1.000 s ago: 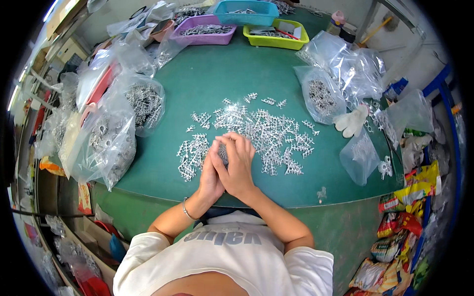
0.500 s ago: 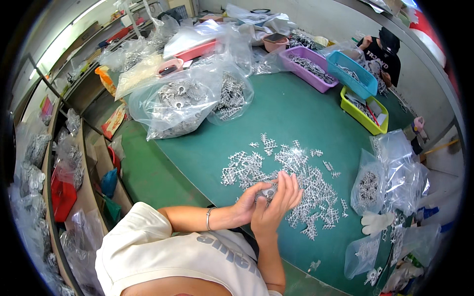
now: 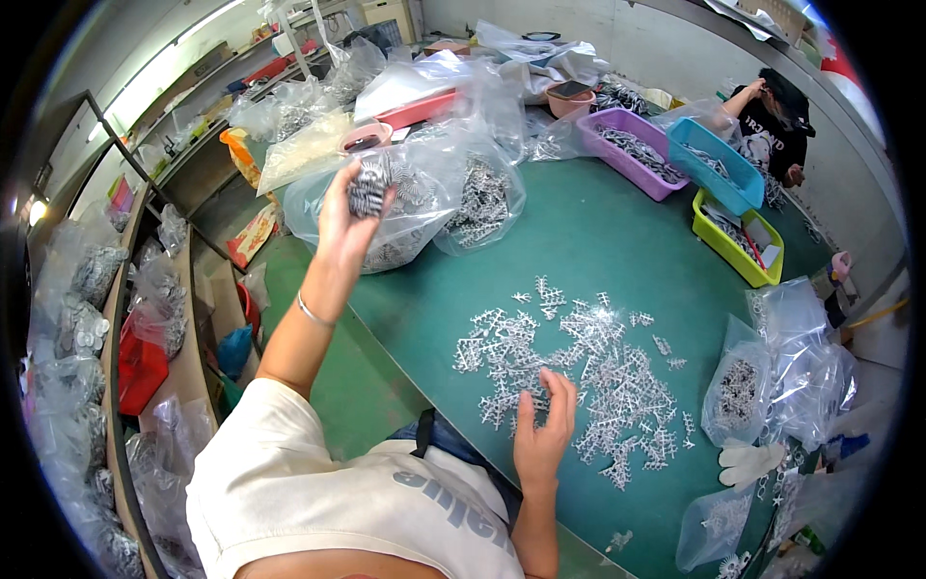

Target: The person sorts small metallic snowflake-shaped decorative parts by hand on a green work surface, picking them from a central pile and grouping them together.

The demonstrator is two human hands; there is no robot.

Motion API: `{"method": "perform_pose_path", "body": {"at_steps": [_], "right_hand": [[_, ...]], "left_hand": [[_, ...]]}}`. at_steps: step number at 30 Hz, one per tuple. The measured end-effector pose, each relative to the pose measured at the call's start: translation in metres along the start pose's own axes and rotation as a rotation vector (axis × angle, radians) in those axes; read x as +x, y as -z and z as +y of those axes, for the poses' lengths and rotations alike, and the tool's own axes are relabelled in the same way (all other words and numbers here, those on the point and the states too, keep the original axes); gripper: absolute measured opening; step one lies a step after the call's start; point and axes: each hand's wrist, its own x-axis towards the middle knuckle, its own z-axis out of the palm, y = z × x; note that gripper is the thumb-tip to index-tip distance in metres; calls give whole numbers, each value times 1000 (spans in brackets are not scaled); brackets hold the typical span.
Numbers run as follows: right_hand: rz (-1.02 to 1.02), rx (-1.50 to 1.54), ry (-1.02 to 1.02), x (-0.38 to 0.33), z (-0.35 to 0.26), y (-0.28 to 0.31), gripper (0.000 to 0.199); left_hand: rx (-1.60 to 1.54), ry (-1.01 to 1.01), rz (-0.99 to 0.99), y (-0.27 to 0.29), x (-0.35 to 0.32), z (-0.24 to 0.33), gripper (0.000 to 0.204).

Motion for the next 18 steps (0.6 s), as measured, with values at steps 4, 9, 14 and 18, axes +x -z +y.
{"method": "perform_pose_path", "body": {"at_steps": [4, 9, 14, 18], "right_hand": [[-59, -9, -17, 0, 1, -3, 29], [-68, -23, -21, -1, 5, -6, 26], [-106, -27, -28, 0, 8, 1, 25], [-73, -84, -66, -1, 10, 19, 23]], "left_hand": [[76, -80, 1, -1, 26, 12, 27], [276, -157, 131, -8, 18, 4, 37], [454, -220, 114, 28, 55, -4, 54], [582, -198, 81, 24, 44, -4, 65]]}}
